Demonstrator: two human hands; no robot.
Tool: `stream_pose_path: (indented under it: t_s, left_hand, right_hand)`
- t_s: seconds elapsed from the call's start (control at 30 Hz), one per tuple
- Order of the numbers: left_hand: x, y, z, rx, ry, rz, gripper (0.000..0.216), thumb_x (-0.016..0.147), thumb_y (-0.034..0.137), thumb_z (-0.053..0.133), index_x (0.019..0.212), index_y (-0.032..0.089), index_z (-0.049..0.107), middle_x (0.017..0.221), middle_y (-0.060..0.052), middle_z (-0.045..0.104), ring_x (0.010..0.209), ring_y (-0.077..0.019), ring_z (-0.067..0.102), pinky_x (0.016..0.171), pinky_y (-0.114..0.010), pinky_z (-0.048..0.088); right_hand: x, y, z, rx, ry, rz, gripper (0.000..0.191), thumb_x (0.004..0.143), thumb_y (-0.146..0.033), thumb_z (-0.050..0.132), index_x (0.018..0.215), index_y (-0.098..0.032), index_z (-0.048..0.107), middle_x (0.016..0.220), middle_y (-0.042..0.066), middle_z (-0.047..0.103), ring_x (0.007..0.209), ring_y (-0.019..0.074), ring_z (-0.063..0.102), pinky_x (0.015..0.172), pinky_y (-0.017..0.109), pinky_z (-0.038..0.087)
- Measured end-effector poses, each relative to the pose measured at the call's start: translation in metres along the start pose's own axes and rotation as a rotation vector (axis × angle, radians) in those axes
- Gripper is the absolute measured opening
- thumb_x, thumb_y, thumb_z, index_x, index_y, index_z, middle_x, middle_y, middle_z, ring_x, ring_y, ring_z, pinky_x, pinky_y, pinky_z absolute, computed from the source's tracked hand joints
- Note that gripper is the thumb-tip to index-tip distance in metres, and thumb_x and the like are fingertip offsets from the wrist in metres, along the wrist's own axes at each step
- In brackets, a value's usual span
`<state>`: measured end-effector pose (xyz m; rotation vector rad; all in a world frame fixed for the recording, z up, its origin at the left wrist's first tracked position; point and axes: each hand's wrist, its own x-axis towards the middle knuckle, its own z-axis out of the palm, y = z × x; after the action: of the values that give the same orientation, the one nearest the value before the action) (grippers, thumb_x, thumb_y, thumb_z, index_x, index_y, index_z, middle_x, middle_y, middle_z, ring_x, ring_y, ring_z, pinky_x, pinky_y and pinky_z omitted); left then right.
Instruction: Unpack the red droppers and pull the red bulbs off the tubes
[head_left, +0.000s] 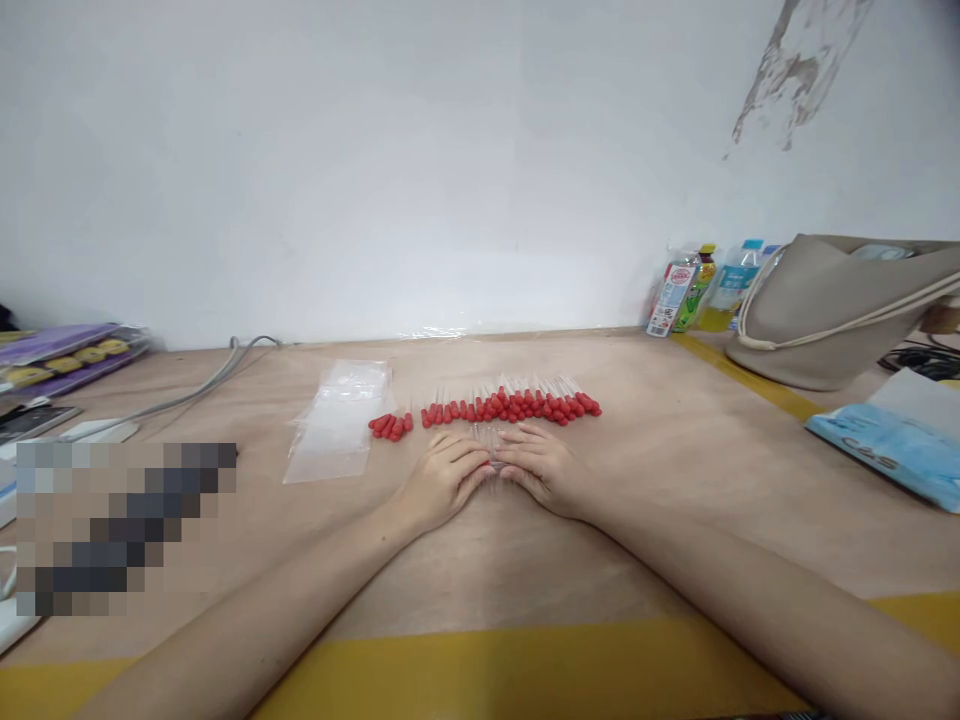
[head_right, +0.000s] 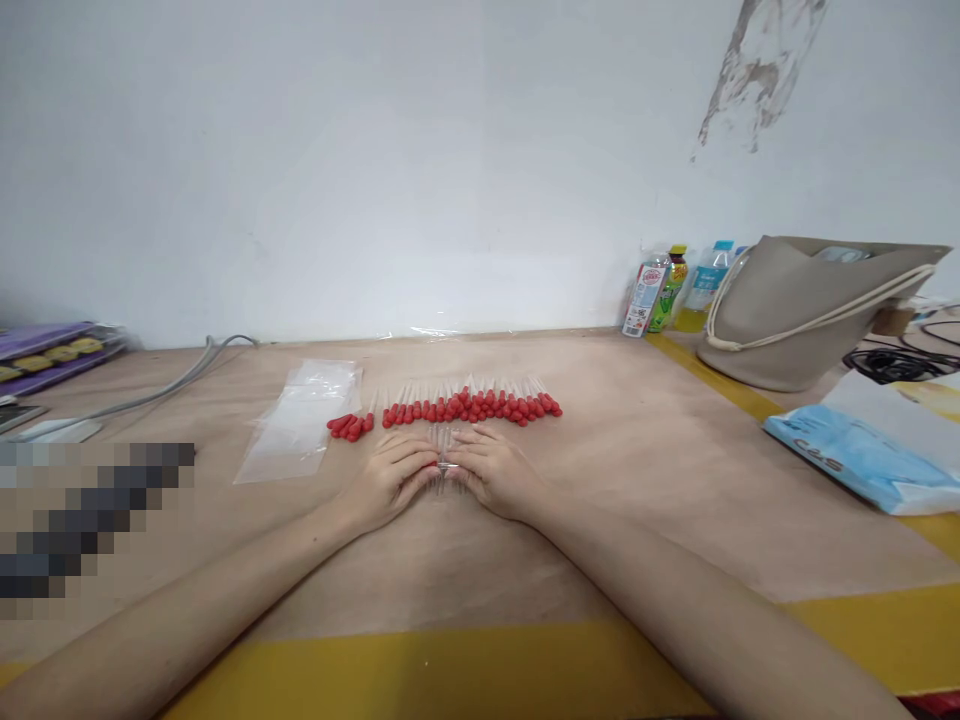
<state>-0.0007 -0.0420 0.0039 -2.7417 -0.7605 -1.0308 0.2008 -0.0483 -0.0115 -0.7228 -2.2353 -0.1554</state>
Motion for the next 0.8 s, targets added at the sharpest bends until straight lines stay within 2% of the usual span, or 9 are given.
stream_pose_path:
  t_s: [0.17, 0.37, 0.8]
  left_hand:
    - [0.004, 0.006, -0.007, 0.003, -0.091, 0.015, 0.015, 0.086, 0.022, 0.043, 0.09, 0.017, 0.057, 0.089, -0.003, 0.064, 0.09, -0.0155, 0.054, 0.086, -0.034, 0.037]
    - [0.002, 0.005, -0.008, 0.02, -0.127, 0.03, 0.017, 0.087, 0.023, 0.041, 0.086, 0.017, 0.057, 0.092, -0.004, 0.062, 0.092, -0.0153, 0.054, 0.092, -0.036, 0.033]
    - [0.0, 0.006, -0.014, 0.019, -0.204, 0.024, 0.019, 0.088, 0.021, 0.038, 0.081, 0.017, 0.054, 0.083, -0.003, 0.061, 0.094, -0.016, 0.053, 0.094, -0.037, 0.03]
  right_hand:
    - [0.001, -0.001, 0.0, 0.065, 0.016, -0.067, 0.019, 0.086, -0.02, 0.044, 0.086, -0.015, 0.062, 0.086, 0.007, 0.068, 0.099, 0.0176, 0.059, 0.096, 0.037, 0.041]
    - [-0.001, -0.002, -0.002, 0.051, 0.047, -0.136, 0.013, 0.084, -0.017, 0.047, 0.086, -0.015, 0.06, 0.079, 0.004, 0.068, 0.098, 0.0169, 0.059, 0.098, 0.036, 0.041]
    - [-0.004, -0.004, -0.01, -0.06, 0.106, -0.247, 0.016, 0.082, -0.011, 0.049, 0.094, -0.013, 0.059, 0.09, 0.008, 0.067, 0.103, 0.018, 0.056, 0.099, 0.038, 0.04]
